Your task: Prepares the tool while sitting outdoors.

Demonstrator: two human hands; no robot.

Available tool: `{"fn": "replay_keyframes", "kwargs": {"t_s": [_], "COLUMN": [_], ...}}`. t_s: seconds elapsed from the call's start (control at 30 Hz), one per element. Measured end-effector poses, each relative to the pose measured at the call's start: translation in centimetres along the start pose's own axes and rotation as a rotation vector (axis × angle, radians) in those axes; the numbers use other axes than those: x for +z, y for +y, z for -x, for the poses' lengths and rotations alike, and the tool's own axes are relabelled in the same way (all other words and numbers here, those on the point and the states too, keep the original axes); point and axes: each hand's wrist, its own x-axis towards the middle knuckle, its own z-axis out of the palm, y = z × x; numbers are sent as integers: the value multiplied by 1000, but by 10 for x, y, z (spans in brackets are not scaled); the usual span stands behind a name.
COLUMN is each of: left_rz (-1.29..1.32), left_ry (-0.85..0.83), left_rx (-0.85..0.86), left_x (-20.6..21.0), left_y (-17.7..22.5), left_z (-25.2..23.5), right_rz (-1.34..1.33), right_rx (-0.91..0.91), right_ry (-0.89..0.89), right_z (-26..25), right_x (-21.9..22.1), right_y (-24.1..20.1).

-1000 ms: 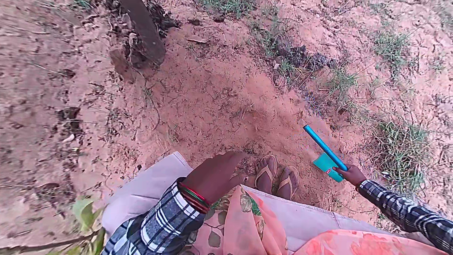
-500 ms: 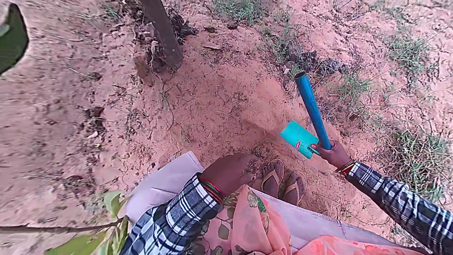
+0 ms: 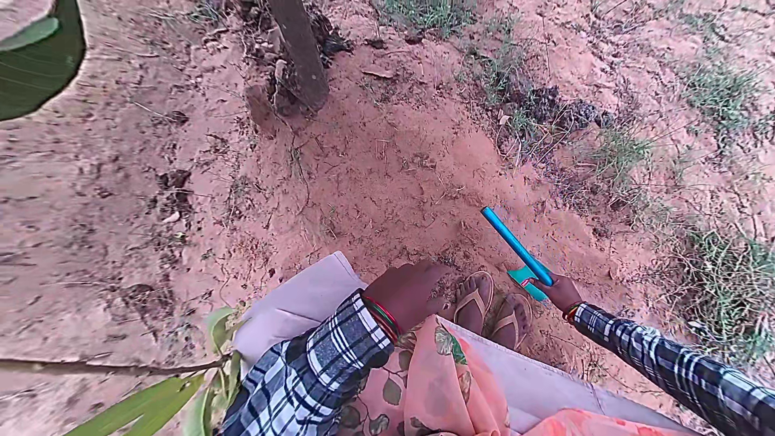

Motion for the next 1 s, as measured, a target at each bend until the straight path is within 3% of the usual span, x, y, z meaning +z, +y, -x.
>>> {"fn": "replay_keyframes", "kwargs": {"t_s": [0.1, 0.23, 0.43, 0.53, 0.63, 0.8, 1.0], "left_rz": [11, 9, 28, 36, 48, 66, 308], "left_ry": [-30, -47, -34, -25, -4, 55, 531], "left_rx": [-4, -12, -16, -18, 23, 49, 205], "left_x": [2, 3, 1, 0, 1, -6, -10], "left_y": [2, 5, 6, 4, -3, -18, -38], "left_z": [-5, -9, -10, -5, 1, 12, 17], "right_rz": [-47, -311, -583, -539, -357, -100, -23], "right_rx": [-23, -71, -490, -402, -259, -102, -44], "right_ry": [-3, 83, 143, 109, 59, 13, -65], "right_z": [-9, -11, -16, -14, -4, 29, 26], "right_x": [8, 12, -9, -20, -28, -39, -19], "right_y": [-33, -81, -190, -213, -188, -99, -30]}}
